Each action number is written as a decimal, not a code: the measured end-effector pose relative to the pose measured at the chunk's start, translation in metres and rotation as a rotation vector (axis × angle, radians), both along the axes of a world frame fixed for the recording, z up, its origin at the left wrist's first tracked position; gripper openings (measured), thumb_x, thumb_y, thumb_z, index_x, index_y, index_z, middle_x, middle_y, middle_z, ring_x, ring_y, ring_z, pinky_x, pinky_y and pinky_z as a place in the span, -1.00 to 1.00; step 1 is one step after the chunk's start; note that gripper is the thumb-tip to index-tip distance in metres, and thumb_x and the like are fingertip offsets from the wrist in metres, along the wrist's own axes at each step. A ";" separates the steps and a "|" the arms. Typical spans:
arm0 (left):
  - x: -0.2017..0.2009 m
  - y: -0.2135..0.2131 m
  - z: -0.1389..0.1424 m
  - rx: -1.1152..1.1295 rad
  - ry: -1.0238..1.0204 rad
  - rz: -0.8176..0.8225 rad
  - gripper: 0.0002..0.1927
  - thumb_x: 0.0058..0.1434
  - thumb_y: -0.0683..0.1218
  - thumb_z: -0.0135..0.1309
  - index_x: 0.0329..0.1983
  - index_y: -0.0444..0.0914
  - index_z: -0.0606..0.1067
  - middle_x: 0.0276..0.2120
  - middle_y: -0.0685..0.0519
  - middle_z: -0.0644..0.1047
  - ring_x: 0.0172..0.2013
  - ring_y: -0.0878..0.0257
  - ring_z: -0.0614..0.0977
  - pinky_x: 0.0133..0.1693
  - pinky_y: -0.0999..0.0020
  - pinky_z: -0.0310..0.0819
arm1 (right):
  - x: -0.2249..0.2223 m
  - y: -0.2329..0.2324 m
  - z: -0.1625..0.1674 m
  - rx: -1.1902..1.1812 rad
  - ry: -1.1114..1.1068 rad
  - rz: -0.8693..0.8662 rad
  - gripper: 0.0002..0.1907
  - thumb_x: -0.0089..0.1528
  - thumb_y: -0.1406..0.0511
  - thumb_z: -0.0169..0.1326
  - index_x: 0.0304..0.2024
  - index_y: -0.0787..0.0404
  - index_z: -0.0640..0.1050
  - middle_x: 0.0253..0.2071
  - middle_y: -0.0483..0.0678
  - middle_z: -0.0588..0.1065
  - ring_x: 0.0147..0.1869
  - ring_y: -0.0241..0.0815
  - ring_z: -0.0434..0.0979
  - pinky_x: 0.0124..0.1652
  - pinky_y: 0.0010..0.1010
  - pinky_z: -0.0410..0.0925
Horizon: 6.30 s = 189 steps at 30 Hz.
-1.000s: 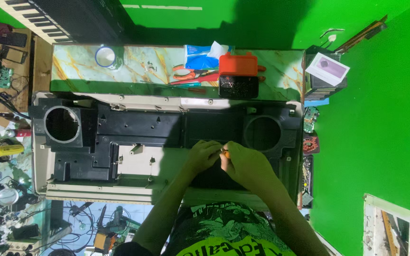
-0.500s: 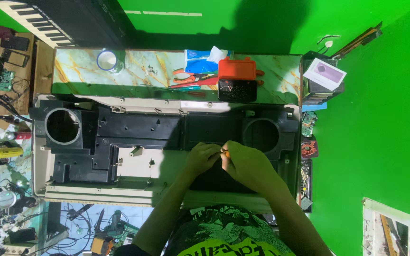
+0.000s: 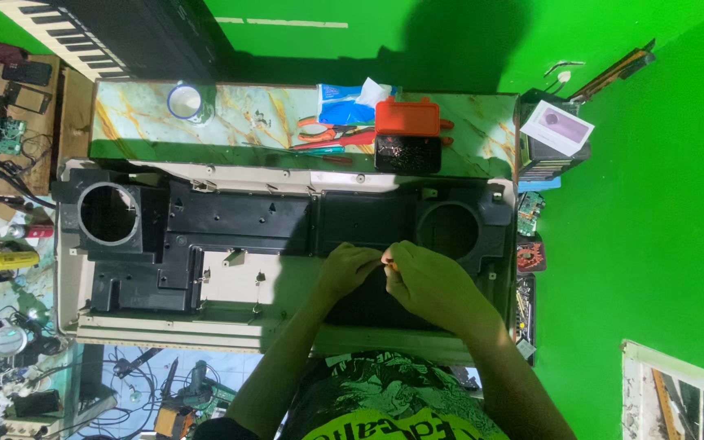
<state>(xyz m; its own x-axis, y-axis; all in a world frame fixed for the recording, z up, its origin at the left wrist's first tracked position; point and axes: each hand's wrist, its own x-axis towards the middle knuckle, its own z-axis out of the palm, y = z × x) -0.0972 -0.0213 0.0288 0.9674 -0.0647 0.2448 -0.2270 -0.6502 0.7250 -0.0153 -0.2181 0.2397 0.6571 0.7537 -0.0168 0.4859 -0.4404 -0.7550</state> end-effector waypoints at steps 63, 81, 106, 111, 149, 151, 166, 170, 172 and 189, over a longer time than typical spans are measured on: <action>-0.009 0.004 -0.027 0.098 0.133 0.010 -0.59 0.08 -0.09 0.24 0.04 -0.15 0.59 -0.10 0.05 0.64 -0.17 0.02 0.65 -0.19 0.12 0.55 | -0.016 0.030 -0.023 -0.115 0.083 -0.044 -0.71 0.26 0.19 0.13 -0.16 0.31 0.47 -0.41 0.06 0.56 -0.40 -0.02 0.62 -0.38 -0.26 0.44; -0.009 0.003 -0.023 -0.001 0.084 0.001 -0.78 0.18 -0.13 0.15 -0.09 -0.20 0.59 -0.19 -0.03 0.63 -0.21 -0.07 0.65 -0.22 0.12 0.54 | -0.015 0.023 -0.001 -0.077 -0.195 -0.119 -0.64 0.25 0.06 0.18 -0.28 0.23 0.49 -0.46 0.00 0.52 -0.42 0.05 0.58 -0.45 -0.17 0.39; -0.008 0.003 -0.019 -0.086 0.081 0.023 -0.82 0.20 -0.18 0.14 -0.12 -0.20 0.60 -0.23 -0.03 0.64 -0.25 -0.07 0.67 -0.24 0.15 0.57 | -0.026 0.020 -0.023 -0.088 -0.252 -0.193 -0.71 0.26 0.13 0.19 -0.25 0.21 0.50 -0.42 -0.03 0.51 -0.42 -0.04 0.57 -0.45 -0.25 0.40; -0.008 0.000 -0.011 -0.019 0.084 0.024 -0.78 0.18 -0.18 0.14 -0.10 -0.18 0.62 -0.17 -0.01 0.67 -0.25 -0.04 0.69 -0.26 0.17 0.59 | -0.026 0.017 -0.033 -0.155 -0.117 -0.222 -0.74 0.25 0.18 0.17 -0.16 0.21 0.50 -0.46 -0.01 0.54 -0.46 -0.03 0.58 -0.45 -0.24 0.41; -0.011 0.006 -0.023 -0.126 0.117 -0.001 -0.76 0.18 -0.16 0.13 -0.08 -0.23 0.59 -0.19 -0.06 0.65 -0.21 -0.07 0.69 -0.20 0.16 0.57 | -0.027 0.013 0.006 -0.054 -0.293 -0.144 -0.71 0.27 0.13 0.12 -0.06 0.13 0.57 -0.32 -0.06 0.51 -0.33 -0.04 0.57 -0.40 -0.23 0.42; -0.010 0.004 -0.016 -0.136 0.138 0.017 -0.79 0.18 -0.17 0.13 -0.11 -0.22 0.60 -0.22 -0.04 0.65 -0.23 -0.06 0.69 -0.23 0.16 0.57 | -0.026 0.014 0.003 -0.053 -0.310 -0.149 -0.70 0.28 0.12 0.12 -0.05 0.14 0.56 -0.32 -0.08 0.53 -0.32 -0.04 0.58 -0.40 -0.23 0.42; -0.007 0.005 -0.011 0.012 0.066 -0.012 -0.93 0.13 -0.13 0.19 -0.38 -0.22 0.55 -0.42 -0.04 0.60 -0.39 -0.07 0.60 -0.34 0.09 0.44 | -0.025 0.015 -0.005 0.039 -0.347 -0.127 -0.66 0.13 0.29 0.17 -0.02 0.10 0.57 -0.36 -0.03 0.45 -0.33 -0.03 0.54 -0.42 -0.25 0.39; -0.004 0.008 -0.024 -0.016 0.014 -0.072 -0.87 0.10 -0.09 0.17 -0.30 -0.21 0.55 -0.36 -0.02 0.62 -0.36 -0.07 0.62 -0.31 0.07 0.45 | -0.022 0.018 0.002 -0.054 -0.208 -0.125 -0.64 0.22 0.12 0.14 0.02 0.11 0.57 -0.36 -0.03 0.52 -0.36 -0.01 0.59 -0.42 -0.21 0.41; -0.005 0.009 -0.027 -0.026 0.004 -0.078 -0.84 0.10 -0.09 0.17 -0.27 -0.21 0.55 -0.34 -0.02 0.62 -0.34 -0.07 0.62 -0.29 0.07 0.45 | -0.022 0.021 0.003 -0.115 -0.148 -0.144 -0.59 0.26 0.03 0.10 0.05 0.09 0.58 -0.36 -0.04 0.56 -0.38 0.00 0.60 -0.43 -0.20 0.41; -0.006 0.006 -0.022 -0.039 -0.013 -0.013 -0.86 0.16 -0.16 0.15 -0.20 -0.21 0.56 -0.34 -0.04 0.61 -0.32 -0.06 0.62 -0.29 0.08 0.44 | -0.025 0.022 -0.001 0.062 -0.430 -0.129 -0.62 0.17 0.27 0.13 0.06 0.16 0.51 -0.35 -0.04 0.48 -0.35 -0.03 0.54 -0.40 -0.23 0.40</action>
